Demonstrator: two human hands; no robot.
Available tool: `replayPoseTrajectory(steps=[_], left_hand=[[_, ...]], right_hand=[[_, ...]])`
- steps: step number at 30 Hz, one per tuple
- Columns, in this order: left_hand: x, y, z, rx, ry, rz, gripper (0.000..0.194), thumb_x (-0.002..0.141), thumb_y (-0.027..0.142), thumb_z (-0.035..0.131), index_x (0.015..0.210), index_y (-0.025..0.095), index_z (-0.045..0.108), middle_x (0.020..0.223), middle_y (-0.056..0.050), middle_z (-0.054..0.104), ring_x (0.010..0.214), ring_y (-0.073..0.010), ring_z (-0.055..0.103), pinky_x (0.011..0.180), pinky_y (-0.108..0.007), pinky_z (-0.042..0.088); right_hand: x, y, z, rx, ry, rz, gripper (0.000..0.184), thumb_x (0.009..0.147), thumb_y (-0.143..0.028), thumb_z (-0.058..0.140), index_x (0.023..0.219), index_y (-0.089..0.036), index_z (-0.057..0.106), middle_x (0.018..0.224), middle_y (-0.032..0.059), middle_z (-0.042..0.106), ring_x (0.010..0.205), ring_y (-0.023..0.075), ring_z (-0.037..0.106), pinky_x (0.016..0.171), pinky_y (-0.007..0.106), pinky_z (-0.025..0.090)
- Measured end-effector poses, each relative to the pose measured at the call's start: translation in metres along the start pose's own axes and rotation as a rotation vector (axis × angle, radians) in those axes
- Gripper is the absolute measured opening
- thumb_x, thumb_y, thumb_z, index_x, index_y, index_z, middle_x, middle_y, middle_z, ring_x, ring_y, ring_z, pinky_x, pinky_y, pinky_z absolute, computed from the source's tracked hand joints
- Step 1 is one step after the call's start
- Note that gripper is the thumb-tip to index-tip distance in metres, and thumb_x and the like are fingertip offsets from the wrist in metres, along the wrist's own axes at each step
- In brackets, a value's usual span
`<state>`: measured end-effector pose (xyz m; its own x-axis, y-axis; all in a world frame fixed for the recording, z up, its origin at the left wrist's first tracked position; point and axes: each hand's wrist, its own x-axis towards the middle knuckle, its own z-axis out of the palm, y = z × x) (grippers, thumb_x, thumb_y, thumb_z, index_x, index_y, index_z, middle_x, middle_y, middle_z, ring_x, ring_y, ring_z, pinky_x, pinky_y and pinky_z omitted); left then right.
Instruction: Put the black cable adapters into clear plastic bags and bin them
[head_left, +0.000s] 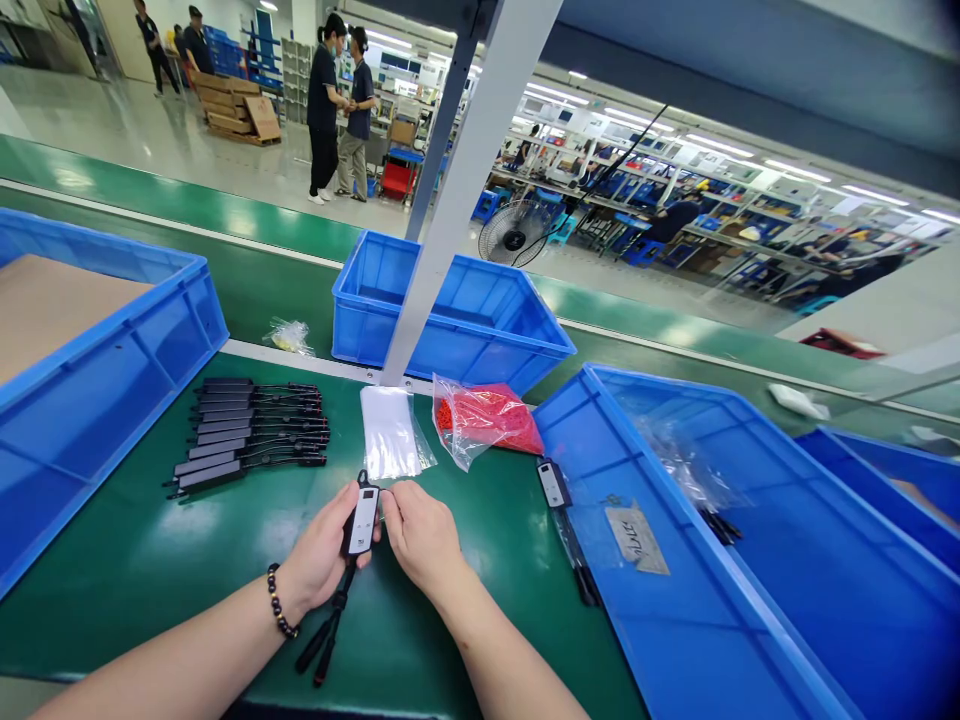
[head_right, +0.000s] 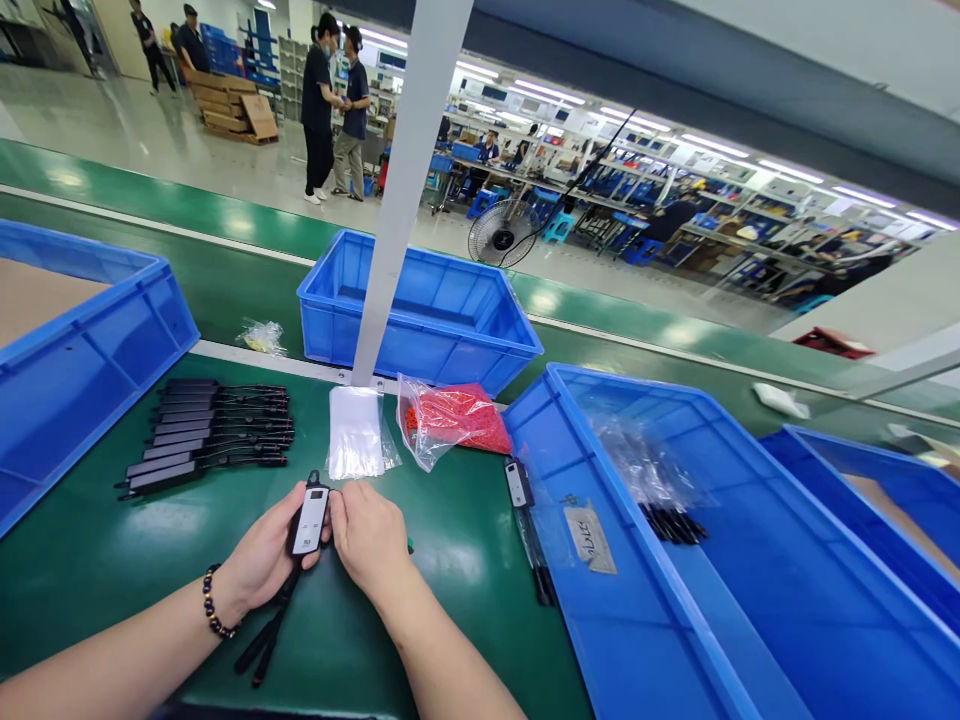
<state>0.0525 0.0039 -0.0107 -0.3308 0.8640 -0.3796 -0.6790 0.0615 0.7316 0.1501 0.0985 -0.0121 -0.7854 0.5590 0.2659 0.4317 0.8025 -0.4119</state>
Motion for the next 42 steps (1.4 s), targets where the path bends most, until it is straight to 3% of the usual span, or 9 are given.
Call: replayPoseTrajectory(steps=[8, 22, 28, 37, 42], left_hand=[[-0.0009, -0.0002, 0.0007, -0.002, -0.024, -0.022, 0.036, 0.082, 0.046, 0.045, 0.096, 0.015, 0.054, 0.068, -0.003, 0.049, 0.062, -0.0132, 0.048, 0.038, -0.019, 0.036], [-0.0018, 0.0014, 0.002, -0.01, 0.005, -0.015, 0.033, 0.08, 0.046, 0.049, 0.093, 0.016, 0.054, 0.068, -0.003, 0.05, 0.063, -0.0142, 0.05, 0.038, -0.019, 0.038], [-0.0019, 0.0021, 0.0025, -0.025, -0.002, -0.011, 0.033, 0.079, 0.046, 0.05, 0.092, 0.016, 0.055, 0.067, -0.002, 0.05, 0.061, -0.0139, 0.05, 0.038, -0.019, 0.038], [-0.002, 0.0028, 0.0029, -0.017, -0.024, -0.024, 0.032, 0.081, 0.045, 0.047, 0.09, 0.016, 0.054, 0.067, -0.002, 0.049, 0.061, -0.013, 0.049, 0.036, -0.018, 0.037], [-0.0028, 0.0047, 0.0041, -0.026, -0.028, -0.031, 0.03, 0.08, 0.045, 0.048, 0.085, 0.016, 0.053, 0.067, -0.002, 0.048, 0.061, -0.0129, 0.049, 0.036, -0.018, 0.036]], right_hand=[[0.0037, -0.001, -0.0092, 0.41, -0.21, 0.121, 0.038, 0.091, -0.036, 0.025, 0.064, -0.019, 0.045, 0.057, -0.0021, 0.054, 0.056, 0.0105, 0.049, 0.055, 0.02, 0.032], [0.0021, -0.0012, -0.0054, 0.064, -0.015, -0.009, 0.033, 0.09, -0.028, 0.028, 0.066, -0.018, 0.048, 0.062, 0.0006, 0.052, 0.059, 0.011, 0.048, 0.055, 0.022, 0.029], [0.0021, -0.0008, -0.0057, 0.086, -0.033, 0.01, 0.034, 0.09, -0.028, 0.028, 0.066, -0.019, 0.049, 0.062, 0.0005, 0.052, 0.059, 0.0107, 0.049, 0.055, 0.021, 0.03], [0.004, -0.0026, -0.0106, 0.37, -0.214, 0.111, 0.039, 0.091, -0.035, 0.025, 0.062, -0.019, 0.044, 0.057, -0.0018, 0.055, 0.058, 0.0109, 0.049, 0.057, 0.021, 0.032], [0.0034, -0.0017, -0.011, 0.297, -0.152, 0.104, 0.037, 0.091, -0.034, 0.027, 0.061, -0.019, 0.043, 0.057, -0.0019, 0.05, 0.055, 0.01, 0.046, 0.054, 0.02, 0.031]])
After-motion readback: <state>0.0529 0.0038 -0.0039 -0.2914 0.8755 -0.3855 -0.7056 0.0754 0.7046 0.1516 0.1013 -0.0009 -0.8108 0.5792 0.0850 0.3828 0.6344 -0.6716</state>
